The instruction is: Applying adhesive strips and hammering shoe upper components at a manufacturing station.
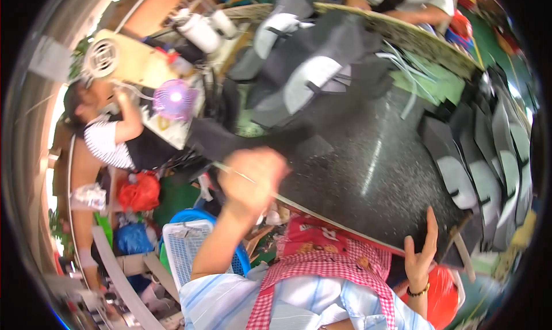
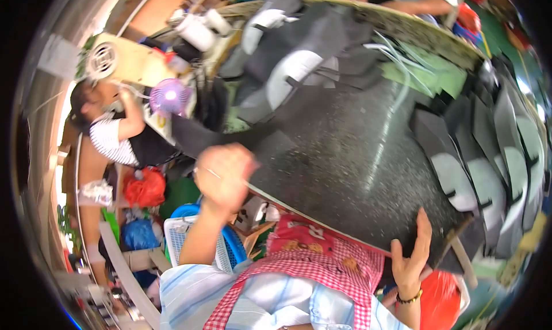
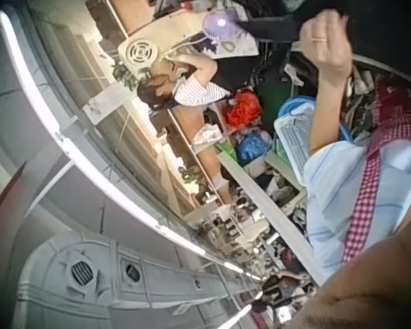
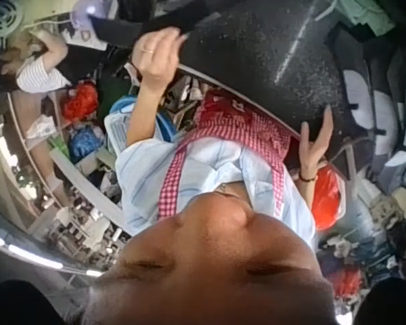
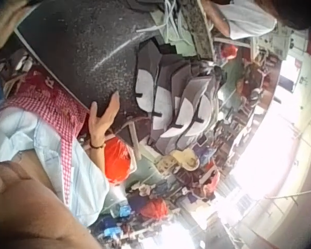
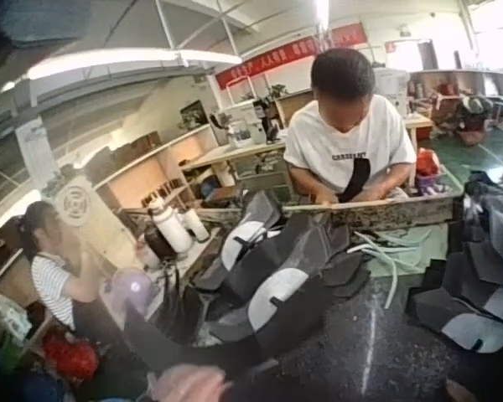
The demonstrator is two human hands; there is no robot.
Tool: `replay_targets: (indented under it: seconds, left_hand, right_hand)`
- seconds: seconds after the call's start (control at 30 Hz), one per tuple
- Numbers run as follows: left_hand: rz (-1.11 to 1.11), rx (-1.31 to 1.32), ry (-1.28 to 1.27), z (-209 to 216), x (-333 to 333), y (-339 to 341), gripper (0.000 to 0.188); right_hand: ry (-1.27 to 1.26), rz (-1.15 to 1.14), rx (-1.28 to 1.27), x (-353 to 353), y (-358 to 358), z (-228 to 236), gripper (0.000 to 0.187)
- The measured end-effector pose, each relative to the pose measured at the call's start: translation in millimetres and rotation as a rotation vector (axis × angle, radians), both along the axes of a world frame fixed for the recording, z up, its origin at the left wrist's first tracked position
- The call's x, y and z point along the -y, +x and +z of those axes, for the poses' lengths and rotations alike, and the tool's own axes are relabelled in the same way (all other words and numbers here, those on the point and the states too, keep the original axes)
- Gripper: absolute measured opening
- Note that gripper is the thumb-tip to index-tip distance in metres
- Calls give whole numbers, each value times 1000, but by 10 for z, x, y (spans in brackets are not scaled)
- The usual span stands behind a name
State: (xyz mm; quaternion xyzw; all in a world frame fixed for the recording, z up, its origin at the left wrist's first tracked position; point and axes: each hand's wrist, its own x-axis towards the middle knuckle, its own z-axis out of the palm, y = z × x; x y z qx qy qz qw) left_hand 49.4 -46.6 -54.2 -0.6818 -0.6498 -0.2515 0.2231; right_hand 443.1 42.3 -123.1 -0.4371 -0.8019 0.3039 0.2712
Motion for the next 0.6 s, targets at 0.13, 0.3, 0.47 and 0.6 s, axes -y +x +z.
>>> replay_targets:
  seconds: [0.13,0.3,0.47,0.6]
  left_hand:
    - [894,151,74,-158,511,-1673,14]
    - [743,183,-16,-399,134,-1628,30]
    - [41,30,-72,-212,-1312,-146,55]
    - [448,198,-167,-149,-1900,-346,86]
  right_hand:
    - [175,187,180,-158,-252,-81,56]
    - [213,191,250,-90,-280,30,46]
    - [241,148,250,-144,-390,20,43]
    - [130,134,21,-158,-374,143,37]
